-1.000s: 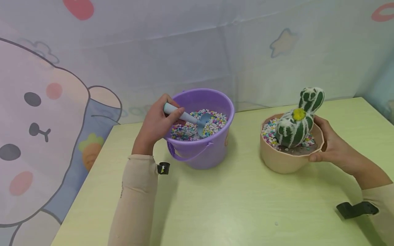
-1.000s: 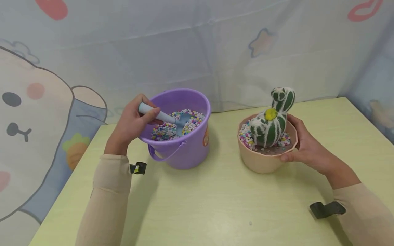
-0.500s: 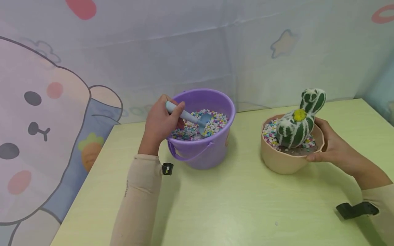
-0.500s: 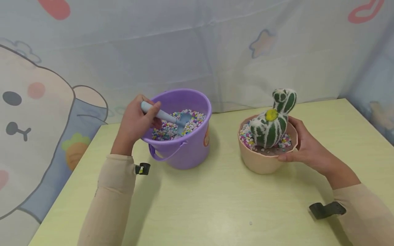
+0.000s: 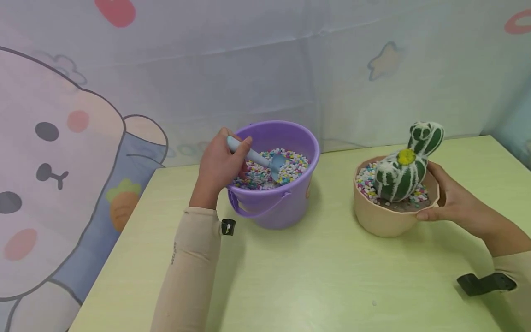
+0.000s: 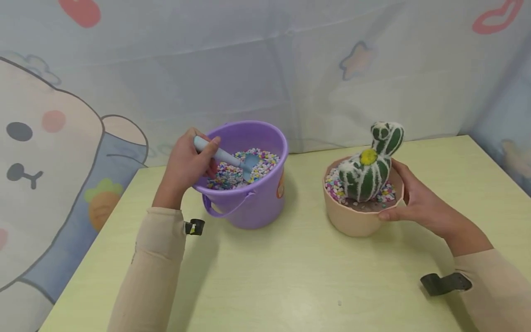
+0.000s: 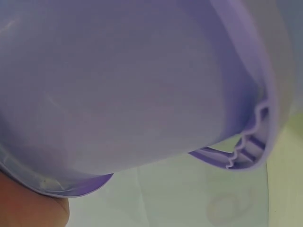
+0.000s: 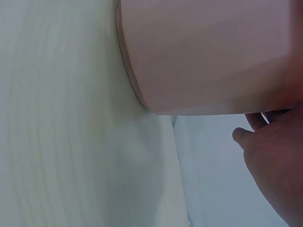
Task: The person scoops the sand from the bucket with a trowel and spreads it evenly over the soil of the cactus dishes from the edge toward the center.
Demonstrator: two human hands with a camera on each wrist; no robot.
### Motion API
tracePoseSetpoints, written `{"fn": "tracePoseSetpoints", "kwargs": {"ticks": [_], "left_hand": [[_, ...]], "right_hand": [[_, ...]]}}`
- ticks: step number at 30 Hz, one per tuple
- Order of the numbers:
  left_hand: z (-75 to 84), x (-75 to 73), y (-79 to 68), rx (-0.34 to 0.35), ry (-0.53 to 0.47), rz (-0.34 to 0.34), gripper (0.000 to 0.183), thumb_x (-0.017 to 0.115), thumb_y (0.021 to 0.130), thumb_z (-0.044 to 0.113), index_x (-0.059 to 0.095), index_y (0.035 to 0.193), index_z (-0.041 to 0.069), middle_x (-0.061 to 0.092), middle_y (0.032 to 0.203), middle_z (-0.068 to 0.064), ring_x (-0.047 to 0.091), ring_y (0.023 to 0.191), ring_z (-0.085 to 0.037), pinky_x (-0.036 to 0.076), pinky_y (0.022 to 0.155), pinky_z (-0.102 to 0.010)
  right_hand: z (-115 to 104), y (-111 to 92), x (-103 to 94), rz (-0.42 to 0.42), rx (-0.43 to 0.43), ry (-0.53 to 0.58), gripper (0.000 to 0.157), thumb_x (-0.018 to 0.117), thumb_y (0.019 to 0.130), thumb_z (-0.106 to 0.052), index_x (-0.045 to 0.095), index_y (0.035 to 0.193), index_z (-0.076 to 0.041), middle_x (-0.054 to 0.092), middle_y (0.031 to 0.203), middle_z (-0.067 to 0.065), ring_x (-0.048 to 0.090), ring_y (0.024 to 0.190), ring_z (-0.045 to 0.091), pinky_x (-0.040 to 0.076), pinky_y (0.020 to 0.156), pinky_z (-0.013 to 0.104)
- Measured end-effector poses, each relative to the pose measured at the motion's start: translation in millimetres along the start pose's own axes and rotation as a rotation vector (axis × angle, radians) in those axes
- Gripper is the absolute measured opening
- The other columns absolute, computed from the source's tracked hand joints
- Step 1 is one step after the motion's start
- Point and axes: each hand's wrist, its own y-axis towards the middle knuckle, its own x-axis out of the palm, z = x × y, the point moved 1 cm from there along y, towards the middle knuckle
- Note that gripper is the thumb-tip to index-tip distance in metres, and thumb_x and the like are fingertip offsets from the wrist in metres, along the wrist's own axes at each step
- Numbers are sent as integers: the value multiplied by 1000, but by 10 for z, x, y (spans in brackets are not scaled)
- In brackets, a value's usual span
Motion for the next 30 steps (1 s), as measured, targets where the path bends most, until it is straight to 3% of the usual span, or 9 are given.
{"fn": "tracePoseSetpoints", "kwargs": {"ticks": [8, 18, 26, 30], "left_hand": [[11, 6, 2, 32, 10, 12, 31, 56, 101, 37, 47, 101, 8, 63, 66, -10, 65, 55, -36, 54, 52, -36], [5, 31, -16, 48, -38, -10, 24, 57, 100, 30, 47, 103, 8, 67, 71, -9, 68, 62, -32, 54, 55, -35], [6, 7, -27, 38, -30, 5, 23, 57, 99, 29, 48, 104, 8, 67, 71, -8, 67, 61, -29, 54, 57, -35], [8, -7, -34, 40, -14, 12, 23, 57, 99, 29, 48, 104, 8, 66, 71, -7, 66, 59, -26, 54, 57, -36]], "right_hand": [[58, -11, -2, 33, -8, -15, 104, 68, 80, 16, 9, 156, -22, 16, 148, 2, 31, 125, 9, 42, 85, 9], [88, -52, 9, -2, -38, 224, 98, 62, 82, 20, 11, 155, -21, 22, 145, 5, 45, 120, 8, 53, 84, 18], [66, -34, 32, -6, -25, 229, 102, 64, 82, 17, 8, 156, -23, 15, 147, 7, 44, 121, 7, 53, 84, 19], [49, -24, 42, 4, -18, 170, 102, 63, 81, 17, 9, 156, -24, 13, 148, 6, 41, 122, 9, 53, 83, 19]]}}
